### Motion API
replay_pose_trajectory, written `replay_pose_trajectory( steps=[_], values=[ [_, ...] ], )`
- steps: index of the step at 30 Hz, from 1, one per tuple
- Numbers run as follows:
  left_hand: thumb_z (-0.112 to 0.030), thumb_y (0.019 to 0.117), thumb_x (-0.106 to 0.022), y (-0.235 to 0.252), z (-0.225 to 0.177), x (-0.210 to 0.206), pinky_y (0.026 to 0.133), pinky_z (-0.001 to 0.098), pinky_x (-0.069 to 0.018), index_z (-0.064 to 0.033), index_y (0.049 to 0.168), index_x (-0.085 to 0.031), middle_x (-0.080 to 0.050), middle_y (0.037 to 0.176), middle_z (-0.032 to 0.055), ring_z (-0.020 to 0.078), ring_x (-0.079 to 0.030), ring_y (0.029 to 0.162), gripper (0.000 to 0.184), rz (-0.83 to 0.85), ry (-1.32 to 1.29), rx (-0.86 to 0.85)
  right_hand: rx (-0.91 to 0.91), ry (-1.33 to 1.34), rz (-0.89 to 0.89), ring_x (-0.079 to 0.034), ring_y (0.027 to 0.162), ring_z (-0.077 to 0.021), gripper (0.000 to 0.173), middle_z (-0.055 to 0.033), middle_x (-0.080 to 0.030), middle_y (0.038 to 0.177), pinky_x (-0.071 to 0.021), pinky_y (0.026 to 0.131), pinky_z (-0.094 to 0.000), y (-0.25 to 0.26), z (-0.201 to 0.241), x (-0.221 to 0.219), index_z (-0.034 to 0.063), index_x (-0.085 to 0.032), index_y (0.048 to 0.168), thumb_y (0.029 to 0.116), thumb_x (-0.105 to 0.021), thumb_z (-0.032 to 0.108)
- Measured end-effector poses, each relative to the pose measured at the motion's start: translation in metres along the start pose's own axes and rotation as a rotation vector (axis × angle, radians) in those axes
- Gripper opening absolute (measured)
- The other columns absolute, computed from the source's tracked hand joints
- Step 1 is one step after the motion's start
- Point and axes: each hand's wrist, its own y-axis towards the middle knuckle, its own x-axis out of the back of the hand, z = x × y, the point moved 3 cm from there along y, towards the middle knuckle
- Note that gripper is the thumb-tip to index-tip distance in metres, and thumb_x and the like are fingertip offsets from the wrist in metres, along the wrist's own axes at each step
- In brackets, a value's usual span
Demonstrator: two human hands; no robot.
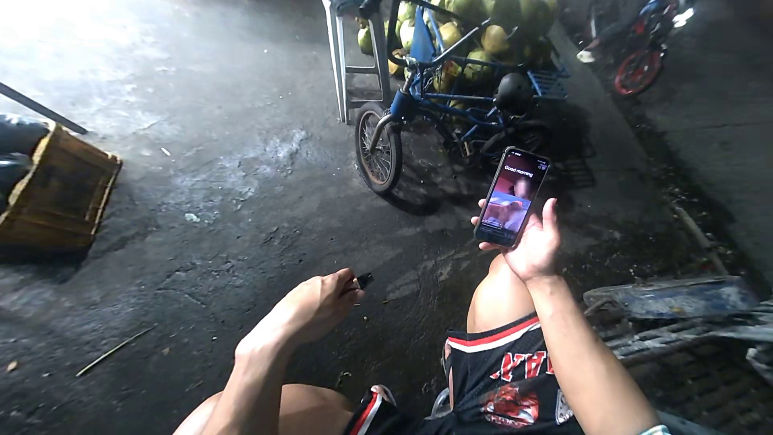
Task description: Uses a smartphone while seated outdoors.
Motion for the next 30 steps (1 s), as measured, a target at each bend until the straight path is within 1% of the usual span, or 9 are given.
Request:
replay_pose_trajectory(
  steps=[6, 12, 19, 24, 26, 30],
  values=[
    [-0.047, 0.1057, -0.053, -0.0003, 0.0005, -0.0002, 0.076, 0.0579, -0.0539, -0.0131, 0.115, -0.062, -0.067, 0.09, 0.0121, 0.0326, -0.068, 0.086, 0.036, -0.007, 0.008, 0.002, -0.006, 0.004, -0.002, -0.066, 0.11, -0.0505, 0.082, -0.0294, -0.059, 0.135, -0.0619, 0.063, -0.0563, 0.0002, 0.0008, -0.0002, 0.0137, -0.037, 0.149, 0.0979, -0.02, 0.076],
    [-0.045, 0.1061, -0.053, -0.0001, 0.0008, -0.0001, 0.076, 0.0584, -0.0537, -0.0116, 0.115, -0.062, -0.067, 0.09, 0.0129, 0.0332, -0.068, 0.086, 0.036, 0.0, 0.009, -0.006, -0.005, 0.011, 0.008, -0.066, 0.109, -0.051, 0.081, -0.0298, -0.059, 0.134, -0.0618, 0.062, -0.0563, 0.0002, 0.0012, 0.0001, 0.0152, -0.037, 0.149, 0.0974, -0.024, 0.076],
    [-0.046, 0.1061, -0.052, -0.0001, 0.0015, -0.0005, 0.074, 0.057, -0.0535, -0.0127, 0.114, -0.061, -0.066, 0.088, 0.0121, 0.0325, -0.067, 0.084, 0.036, 0.002, 0.019, 0.002, -0.003, 0.006, 0.007, -0.066, 0.109, -0.0509, 0.081, -0.0296, -0.059, 0.134, -0.0618, 0.062, -0.0563, 0.0006, 0.0008, 0.0013, 0.0158, -0.038, 0.149, 0.0971, -0.023, 0.077],
    [-0.046, 0.106, -0.052, -0.0007, 0.0004, -0.0003, 0.076, 0.0573, -0.0538, -0.0124, 0.115, -0.061, -0.066, 0.089, 0.0123, 0.0325, -0.068, 0.085, 0.036, 0.003, 0.02, 0.002, -0.012, -0.001, -0.005, -0.066, 0.11, -0.0501, 0.086, -0.03, -0.058, 0.135, -0.0621, 0.064, -0.0563, -0.0007, 0.001, 0.0005, 0.0138, -0.038, 0.15, 0.0957, -0.024, 0.079],
    [-0.045, 0.1061, -0.053, -0.0005, -0.0002, 0.0003, 0.076, 0.0575, -0.0536, -0.0121, 0.115, -0.061, -0.067, 0.09, 0.0125, 0.0326, -0.068, 0.086, 0.035, 0.006, 0.017, 0.008, -0.01, -0.004, -0.008, -0.066, 0.11, -0.0496, 0.084, -0.0299, -0.058, 0.135, -0.0622, 0.064, -0.0558, -0.001, 0.0009, 0.0, 0.0132, -0.039, 0.149, 0.0968, -0.023, 0.078],
    [-0.045, 0.1061, -0.053, -0.0001, 0.0, -0.0002, 0.076, 0.0573, -0.0536, -0.0121, 0.115, -0.061, -0.066, 0.09, 0.0126, 0.0329, -0.068, 0.086, 0.035, 0.007, 0.02, 0.006, -0.017, 0.018, -0.02, -0.067, 0.11, -0.0495, 0.077, -0.0292, -0.059, 0.135, -0.0621, 0.063, -0.0551, -0.0013, 0.0003, -0.0004, 0.0143, -0.042, 0.147, 0.0996, -0.024, 0.072]
  ],
)
